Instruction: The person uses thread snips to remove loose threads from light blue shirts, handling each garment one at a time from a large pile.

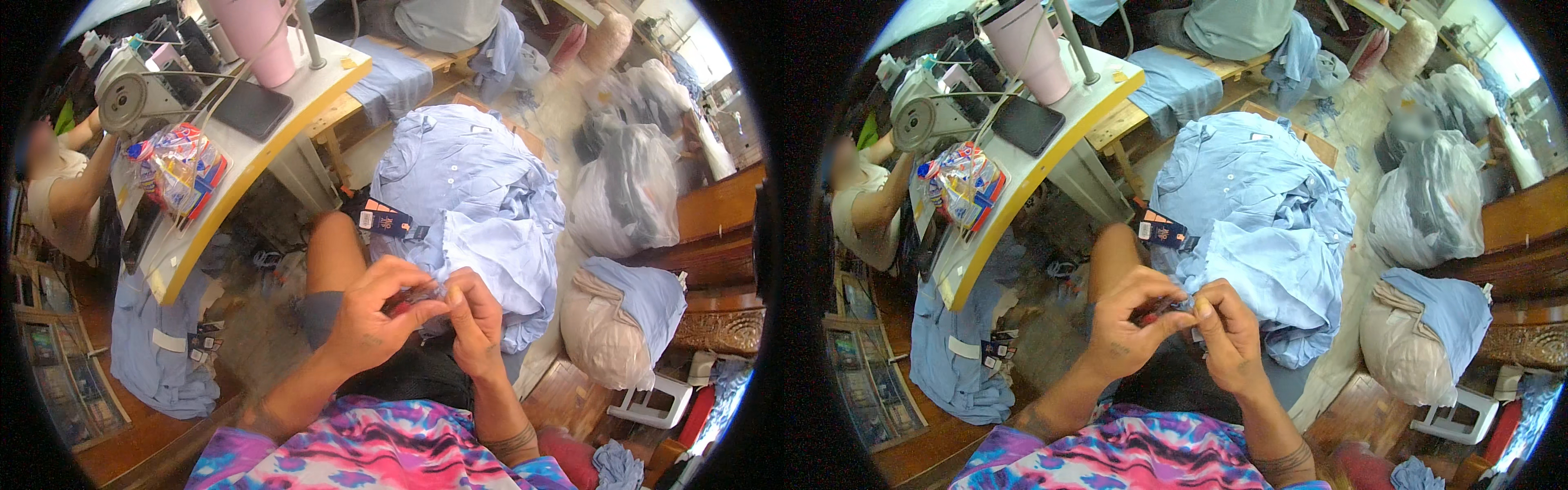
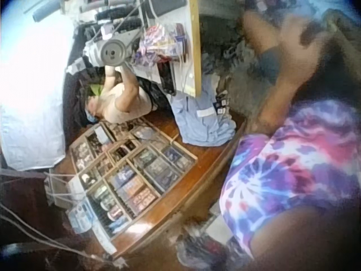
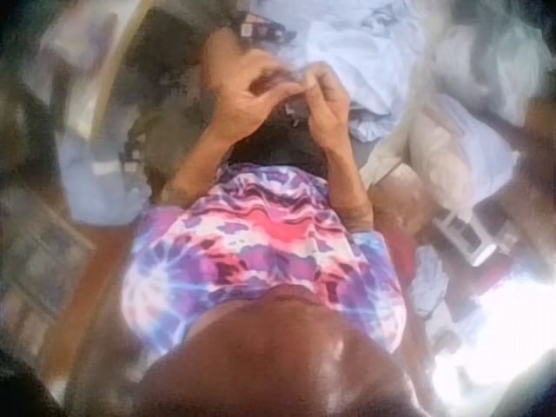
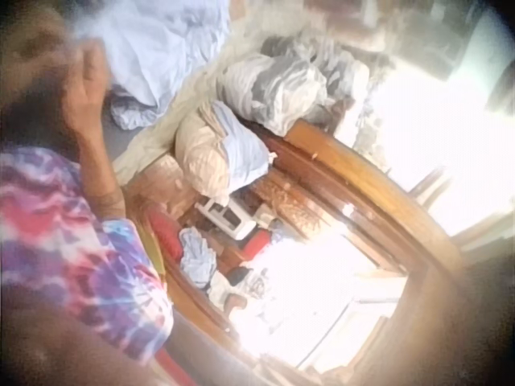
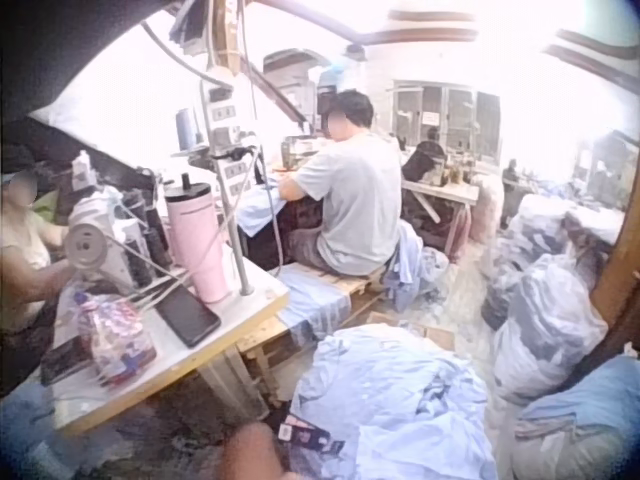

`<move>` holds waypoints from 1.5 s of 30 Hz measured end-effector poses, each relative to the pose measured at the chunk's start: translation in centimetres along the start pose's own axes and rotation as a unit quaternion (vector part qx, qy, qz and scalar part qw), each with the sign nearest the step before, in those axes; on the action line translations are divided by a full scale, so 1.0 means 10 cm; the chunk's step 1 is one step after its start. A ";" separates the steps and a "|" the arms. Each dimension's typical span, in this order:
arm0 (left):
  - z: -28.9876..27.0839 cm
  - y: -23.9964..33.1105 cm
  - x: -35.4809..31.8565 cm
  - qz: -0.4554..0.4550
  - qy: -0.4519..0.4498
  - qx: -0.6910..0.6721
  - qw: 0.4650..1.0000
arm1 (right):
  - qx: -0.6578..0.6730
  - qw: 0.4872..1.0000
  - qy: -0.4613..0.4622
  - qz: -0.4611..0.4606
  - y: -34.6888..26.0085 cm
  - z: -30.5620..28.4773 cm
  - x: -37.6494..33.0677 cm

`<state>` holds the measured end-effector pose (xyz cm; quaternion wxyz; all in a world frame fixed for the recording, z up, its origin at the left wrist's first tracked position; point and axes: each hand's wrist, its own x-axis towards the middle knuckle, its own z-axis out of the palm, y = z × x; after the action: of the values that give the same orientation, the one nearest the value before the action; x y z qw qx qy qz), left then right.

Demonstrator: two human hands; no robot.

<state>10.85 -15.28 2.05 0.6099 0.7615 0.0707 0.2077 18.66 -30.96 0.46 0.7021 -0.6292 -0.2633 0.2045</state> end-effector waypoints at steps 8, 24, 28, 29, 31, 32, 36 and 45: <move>-0.22 -0.14 0.06 -0.189 -0.045 -0.237 0.952 | -0.122 0.991 -0.009 -0.056 -0.03 0.02 0.14; -0.18 -0.14 0.06 -0.057 0.002 -0.111 0.992 | 0.033 0.998 0.052 0.014 0.07 0.09 -0.07; -0.20 -0.16 0.09 -0.107 -0.056 -0.087 0.989 | 0.048 0.997 0.057 0.018 0.11 0.07 -0.12; -0.22 -0.16 0.09 -0.152 -0.097 -0.103 0.978 | 0.044 0.997 0.059 0.023 0.10 0.07 -0.14; -0.19 -0.21 0.10 -0.093 -0.097 -0.101 0.986 | 0.017 0.997 0.068 0.011 0.09 0.07 -0.15; -0.17 -0.22 0.09 -0.064 -0.096 -0.099 0.988 | -0.007 0.997 0.075 -0.007 0.09 0.09 -0.13; -0.09 -0.21 0.08 -0.034 -0.097 -0.075 0.992 | -0.079 0.988 0.119 -0.052 0.17 0.12 -0.15; 0.03 -0.20 -0.03 -0.064 -0.051 -0.136 0.987 | -0.186 0.962 0.174 -0.093 0.21 0.14 -0.28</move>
<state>10.98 -15.19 0.02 0.7224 0.6753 0.0593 0.1365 15.69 -31.38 -1.84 0.6235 -0.7474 -0.2279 -0.0274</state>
